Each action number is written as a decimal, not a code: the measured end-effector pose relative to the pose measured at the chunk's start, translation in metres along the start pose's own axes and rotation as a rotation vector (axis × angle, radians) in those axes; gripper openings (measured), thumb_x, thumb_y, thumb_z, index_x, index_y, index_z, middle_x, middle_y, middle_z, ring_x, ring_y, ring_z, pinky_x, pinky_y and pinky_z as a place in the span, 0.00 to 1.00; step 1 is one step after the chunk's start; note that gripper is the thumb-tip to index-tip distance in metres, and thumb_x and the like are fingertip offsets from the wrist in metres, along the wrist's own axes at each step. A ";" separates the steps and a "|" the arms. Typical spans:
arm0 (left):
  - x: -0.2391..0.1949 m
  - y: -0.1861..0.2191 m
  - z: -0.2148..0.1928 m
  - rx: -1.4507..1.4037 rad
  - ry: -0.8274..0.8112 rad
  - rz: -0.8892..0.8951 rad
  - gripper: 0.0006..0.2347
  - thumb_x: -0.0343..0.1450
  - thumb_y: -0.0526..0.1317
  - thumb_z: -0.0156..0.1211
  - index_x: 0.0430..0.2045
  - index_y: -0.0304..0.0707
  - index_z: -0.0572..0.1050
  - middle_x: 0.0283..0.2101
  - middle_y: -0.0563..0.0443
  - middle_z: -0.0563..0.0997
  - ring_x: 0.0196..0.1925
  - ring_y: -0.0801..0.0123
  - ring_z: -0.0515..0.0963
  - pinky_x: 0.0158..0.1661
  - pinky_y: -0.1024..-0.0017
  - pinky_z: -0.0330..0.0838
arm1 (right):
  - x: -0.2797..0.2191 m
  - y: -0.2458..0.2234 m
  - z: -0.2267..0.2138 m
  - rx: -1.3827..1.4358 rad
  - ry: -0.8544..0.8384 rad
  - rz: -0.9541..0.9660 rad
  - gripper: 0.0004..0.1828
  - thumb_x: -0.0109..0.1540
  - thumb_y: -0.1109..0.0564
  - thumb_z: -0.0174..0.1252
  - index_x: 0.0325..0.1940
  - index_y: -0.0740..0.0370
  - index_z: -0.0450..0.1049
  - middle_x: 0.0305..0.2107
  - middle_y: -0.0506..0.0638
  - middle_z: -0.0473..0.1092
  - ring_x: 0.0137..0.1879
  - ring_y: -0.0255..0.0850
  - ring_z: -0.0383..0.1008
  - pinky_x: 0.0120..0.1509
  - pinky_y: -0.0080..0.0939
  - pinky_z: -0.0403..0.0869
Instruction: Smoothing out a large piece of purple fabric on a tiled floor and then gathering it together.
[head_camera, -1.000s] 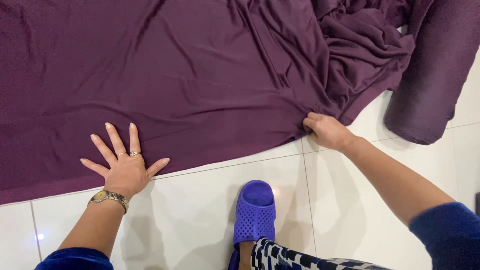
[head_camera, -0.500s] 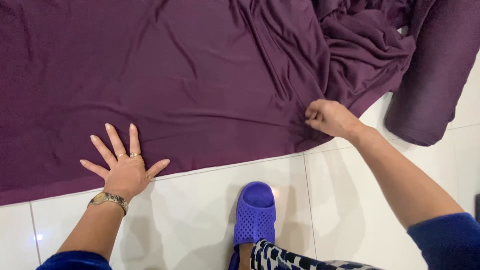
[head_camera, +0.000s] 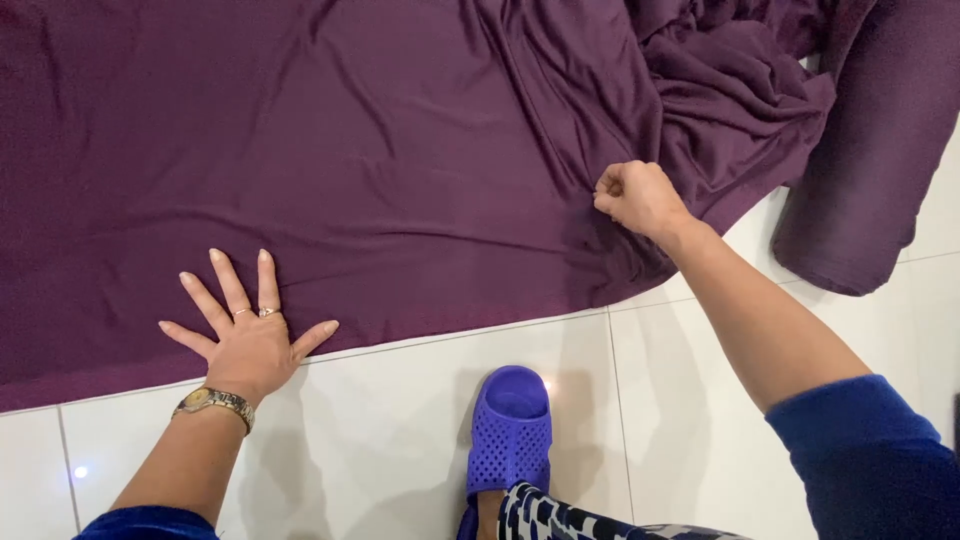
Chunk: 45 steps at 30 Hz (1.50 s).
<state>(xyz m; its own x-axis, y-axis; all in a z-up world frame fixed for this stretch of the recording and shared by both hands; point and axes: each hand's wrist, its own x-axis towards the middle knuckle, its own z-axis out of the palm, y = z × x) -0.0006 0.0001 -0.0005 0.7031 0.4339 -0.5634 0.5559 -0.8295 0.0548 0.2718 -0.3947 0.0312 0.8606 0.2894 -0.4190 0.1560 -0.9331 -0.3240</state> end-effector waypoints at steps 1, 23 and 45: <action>0.002 0.001 0.000 -0.001 0.001 0.000 0.49 0.53 0.77 0.33 0.67 0.62 0.26 0.70 0.47 0.16 0.68 0.42 0.14 0.55 0.24 0.24 | -0.001 -0.003 -0.006 -0.001 0.001 -0.001 0.02 0.52 0.61 0.56 0.26 0.57 0.73 0.20 0.42 0.71 0.28 0.35 0.68 0.39 0.37 0.66; -0.001 0.004 -0.008 -0.022 -0.042 -0.014 0.49 0.54 0.76 0.39 0.67 0.63 0.27 0.70 0.48 0.14 0.68 0.42 0.13 0.56 0.26 0.20 | -0.087 -0.039 0.049 -0.231 0.076 -0.493 0.09 0.59 0.55 0.53 0.43 0.55 0.66 0.39 0.51 0.64 0.44 0.48 0.69 0.35 0.53 0.70; -0.033 0.018 0.045 0.160 0.421 0.750 0.35 0.65 0.62 0.49 0.68 0.62 0.47 0.73 0.50 0.41 0.73 0.48 0.41 0.57 0.28 0.38 | -0.113 0.038 0.084 -0.499 0.086 -0.401 0.12 0.58 0.52 0.54 0.45 0.47 0.66 0.45 0.43 0.63 0.53 0.37 0.69 0.56 0.36 0.69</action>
<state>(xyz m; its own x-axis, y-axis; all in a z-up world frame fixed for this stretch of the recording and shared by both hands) -0.0339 -0.0446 -0.0180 0.9813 -0.1782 -0.0721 -0.1656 -0.9740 0.1544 0.1395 -0.4454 -0.0051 0.7213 0.6373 -0.2713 0.6623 -0.7492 0.0011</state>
